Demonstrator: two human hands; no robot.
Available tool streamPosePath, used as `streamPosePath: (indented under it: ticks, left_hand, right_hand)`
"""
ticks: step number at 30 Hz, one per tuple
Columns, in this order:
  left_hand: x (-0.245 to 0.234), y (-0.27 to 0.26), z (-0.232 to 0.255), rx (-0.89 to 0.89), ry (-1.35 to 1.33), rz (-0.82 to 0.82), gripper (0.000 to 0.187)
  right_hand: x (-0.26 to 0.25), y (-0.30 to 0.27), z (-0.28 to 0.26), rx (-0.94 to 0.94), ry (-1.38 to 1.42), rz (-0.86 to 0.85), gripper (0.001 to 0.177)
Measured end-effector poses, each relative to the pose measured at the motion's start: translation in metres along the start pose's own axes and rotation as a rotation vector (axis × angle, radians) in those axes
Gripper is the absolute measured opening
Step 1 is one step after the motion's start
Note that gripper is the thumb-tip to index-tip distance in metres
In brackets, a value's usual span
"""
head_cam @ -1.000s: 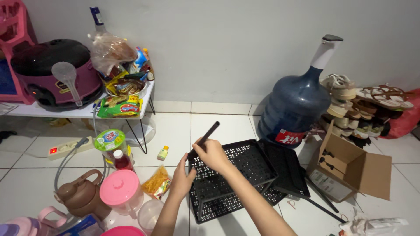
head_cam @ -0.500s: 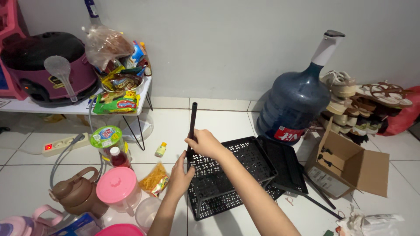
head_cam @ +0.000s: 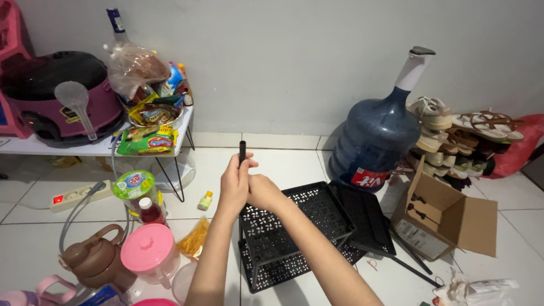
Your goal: The person assembles a black perforated metal shelving unit on the floor. They connect the side panels to the shelves and insert the vertical support poles to form the frame.
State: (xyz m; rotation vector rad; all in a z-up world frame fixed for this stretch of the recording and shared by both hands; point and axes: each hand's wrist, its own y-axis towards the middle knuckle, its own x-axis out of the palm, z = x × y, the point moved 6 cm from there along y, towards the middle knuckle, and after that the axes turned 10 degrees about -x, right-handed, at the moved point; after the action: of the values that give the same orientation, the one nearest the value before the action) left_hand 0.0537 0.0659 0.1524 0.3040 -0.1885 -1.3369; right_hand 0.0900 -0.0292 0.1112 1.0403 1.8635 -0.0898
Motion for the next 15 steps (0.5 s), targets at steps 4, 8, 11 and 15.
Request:
streamPosePath:
  ticks: [4,8,11,15]
  left_hand:
    - [0.003,0.000,0.001,-0.043,0.071,0.025,0.016]
    - [0.003,-0.002,0.002,0.047,0.125,0.033,0.015]
    - [0.004,-0.001,0.002,0.076,0.106,0.018,0.013]
    - [0.003,-0.001,0.006,0.020,0.142,0.017,0.013]
  right_hand:
    - [-0.005,-0.002,0.018,0.017,0.097,-0.132,0.043]
    - [-0.069,0.005,0.015,0.133,-0.018,0.152,0.061]
    - [-0.132,0.028,-0.047,-0.008,-0.132,0.429,0.061]
    - [-0.177,0.059,-0.142,-0.258,-0.339,0.606,0.065]
